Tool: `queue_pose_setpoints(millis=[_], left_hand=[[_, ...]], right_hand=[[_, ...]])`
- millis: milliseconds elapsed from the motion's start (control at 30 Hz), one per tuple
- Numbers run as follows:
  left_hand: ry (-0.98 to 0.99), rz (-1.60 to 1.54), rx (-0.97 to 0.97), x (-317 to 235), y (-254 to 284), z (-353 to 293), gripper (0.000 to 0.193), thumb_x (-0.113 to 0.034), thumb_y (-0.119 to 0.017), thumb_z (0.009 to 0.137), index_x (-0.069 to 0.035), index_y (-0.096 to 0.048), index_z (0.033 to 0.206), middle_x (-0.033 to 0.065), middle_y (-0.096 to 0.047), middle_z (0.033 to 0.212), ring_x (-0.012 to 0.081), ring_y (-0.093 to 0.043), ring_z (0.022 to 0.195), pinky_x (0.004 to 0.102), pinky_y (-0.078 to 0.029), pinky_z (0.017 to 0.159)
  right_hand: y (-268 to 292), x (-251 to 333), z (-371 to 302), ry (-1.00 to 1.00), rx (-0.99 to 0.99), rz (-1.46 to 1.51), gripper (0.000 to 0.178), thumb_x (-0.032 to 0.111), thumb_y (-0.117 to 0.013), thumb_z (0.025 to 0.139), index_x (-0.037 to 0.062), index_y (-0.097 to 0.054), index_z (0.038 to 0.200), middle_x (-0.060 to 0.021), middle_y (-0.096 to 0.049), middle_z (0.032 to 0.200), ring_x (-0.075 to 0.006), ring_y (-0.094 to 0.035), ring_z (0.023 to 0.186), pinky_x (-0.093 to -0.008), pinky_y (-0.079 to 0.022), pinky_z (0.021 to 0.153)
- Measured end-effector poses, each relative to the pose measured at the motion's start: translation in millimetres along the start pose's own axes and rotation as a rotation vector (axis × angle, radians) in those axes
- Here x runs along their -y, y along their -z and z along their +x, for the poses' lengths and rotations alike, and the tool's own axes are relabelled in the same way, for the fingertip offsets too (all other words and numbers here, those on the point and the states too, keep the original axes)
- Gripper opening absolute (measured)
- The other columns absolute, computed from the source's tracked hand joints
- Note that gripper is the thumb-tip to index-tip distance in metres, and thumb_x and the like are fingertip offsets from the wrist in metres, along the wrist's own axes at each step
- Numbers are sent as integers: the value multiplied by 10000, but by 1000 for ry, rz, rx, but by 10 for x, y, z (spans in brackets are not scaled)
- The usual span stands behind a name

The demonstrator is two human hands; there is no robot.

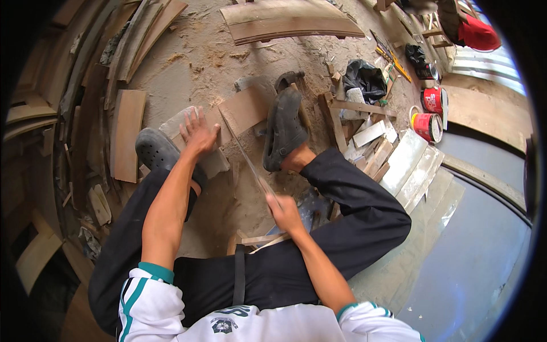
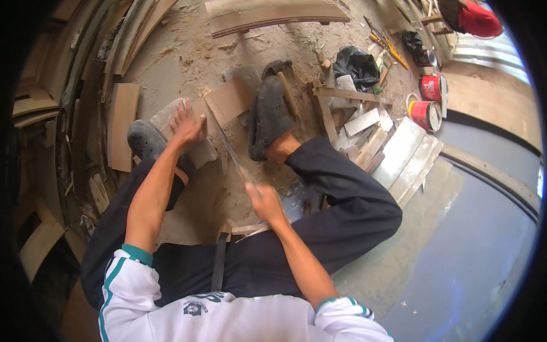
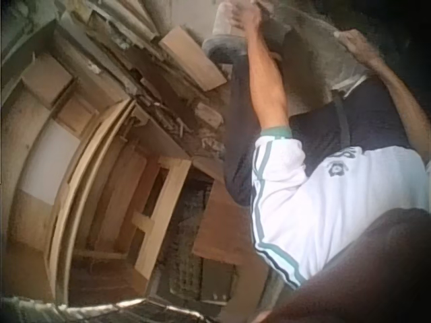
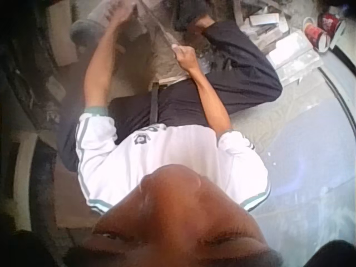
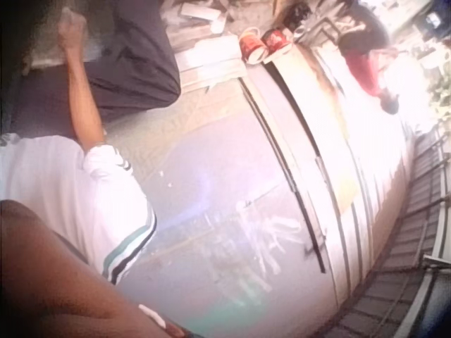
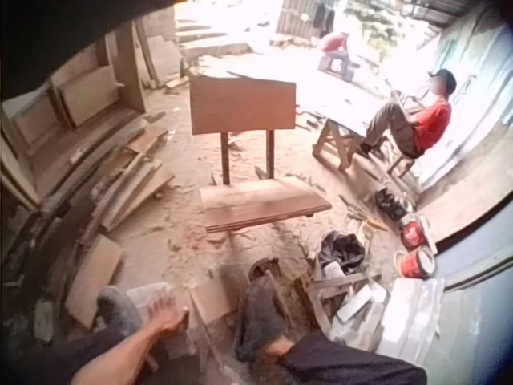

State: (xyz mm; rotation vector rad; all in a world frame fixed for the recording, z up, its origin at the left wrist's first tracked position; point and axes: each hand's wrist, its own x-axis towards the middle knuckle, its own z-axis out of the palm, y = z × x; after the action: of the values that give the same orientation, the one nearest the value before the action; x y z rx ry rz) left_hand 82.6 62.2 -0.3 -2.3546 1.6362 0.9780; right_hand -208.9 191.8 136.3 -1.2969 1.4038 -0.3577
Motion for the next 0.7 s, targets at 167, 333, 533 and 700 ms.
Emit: queue_pose_setpoints(millis=[167, 333, 533, 700], left_hand=[[-23, 9, 50, -94, -51, 34, 893, -594, -394, 931, -114, 31, 1553, 156, 113, 1613, 367, 174, 1469, 561, 101, 1141], [23, 55, 48, -24, 59, -8, 887, -607, -374, 932, -122, 30, 1554, 148, 119, 1614, 369, 166, 1470, 561, 99, 1141], [-18, 24, 47, -142, -88, 12, 886, -607, -380, 929, -125, 21, 1555, 152, 101, 1616, 370, 149, 1474, 559, 91, 1145], [25, 22, 36, 17, 23, -67, 879, -604, -379, 932, -129, 16, 1557, 143, 98, 1618, 369, 152, 1473, 555, 90, 1147]], right_hand=[[-155, 17, 679, -1, -13, 105, 549, 406, -499, 973, -29, -558, 642, -167, -504, 542, -268, -506, 510, -396, -410, 567], [-7, 23, -138, -82, 19, 63, 553, 413, -494, 973, -28, -559, 646, -164, -516, 556, -258, -522, 532, -391, -415, 578], [-222, 192, 753, -102, -29, 83, 543, 390, -493, 976, -27, -558, 633, -149, -503, 542, -248, -513, 524, -388, -414, 574], [-45, 141, -56, -118, 41, 84, 538, 380, -489, 979, -27, -555, 632, -144, -500, 541, -236, -512, 522, -382, -413, 568]])
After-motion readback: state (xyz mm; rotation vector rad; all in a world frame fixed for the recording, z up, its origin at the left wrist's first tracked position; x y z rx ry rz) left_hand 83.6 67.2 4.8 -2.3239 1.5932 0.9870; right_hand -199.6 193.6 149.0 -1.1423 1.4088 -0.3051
